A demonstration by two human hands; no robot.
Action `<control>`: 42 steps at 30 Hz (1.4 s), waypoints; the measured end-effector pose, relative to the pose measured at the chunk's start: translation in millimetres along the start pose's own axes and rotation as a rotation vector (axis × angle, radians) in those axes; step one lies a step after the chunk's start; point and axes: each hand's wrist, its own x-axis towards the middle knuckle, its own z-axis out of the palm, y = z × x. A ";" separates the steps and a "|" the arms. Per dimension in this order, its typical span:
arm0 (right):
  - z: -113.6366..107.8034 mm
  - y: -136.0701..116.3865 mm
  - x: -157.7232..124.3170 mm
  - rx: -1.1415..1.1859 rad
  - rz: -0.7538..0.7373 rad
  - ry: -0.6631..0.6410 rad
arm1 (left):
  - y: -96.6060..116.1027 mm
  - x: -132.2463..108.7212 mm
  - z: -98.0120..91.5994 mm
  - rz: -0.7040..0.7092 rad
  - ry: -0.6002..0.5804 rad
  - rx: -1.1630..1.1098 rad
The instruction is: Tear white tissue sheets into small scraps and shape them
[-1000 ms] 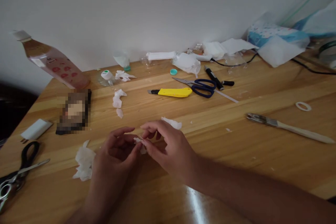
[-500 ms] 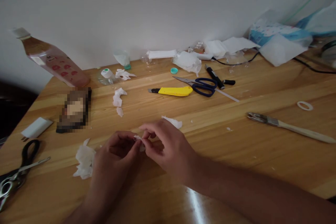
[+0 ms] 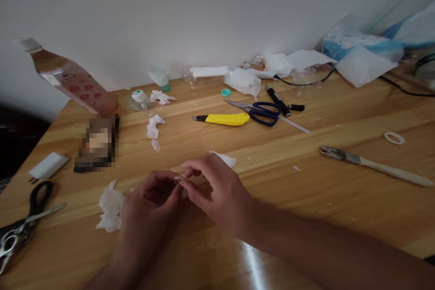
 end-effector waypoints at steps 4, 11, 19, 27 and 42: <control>0.8 -1.7 -0.3 -0.001 0.020 -0.007 | 1.3 -2.2 -0.3 -0.016 -0.005 0.023; 2.7 -1.0 0.7 -0.049 0.001 -0.018 | 3.2 -1.2 0.7 -0.044 -0.003 0.036; 4.5 2.1 -0.5 -0.049 -0.105 -0.059 | 6.0 1.6 -0.4 -0.034 -0.016 0.011; 1.1 2.4 3.3 -0.012 0.071 0.020 | 4.5 4.2 0.3 -0.085 0.020 -0.031; -4.1 -1.1 2.8 0.123 0.155 -0.044 | 3.8 0.6 -0.6 -0.059 -0.083 -0.022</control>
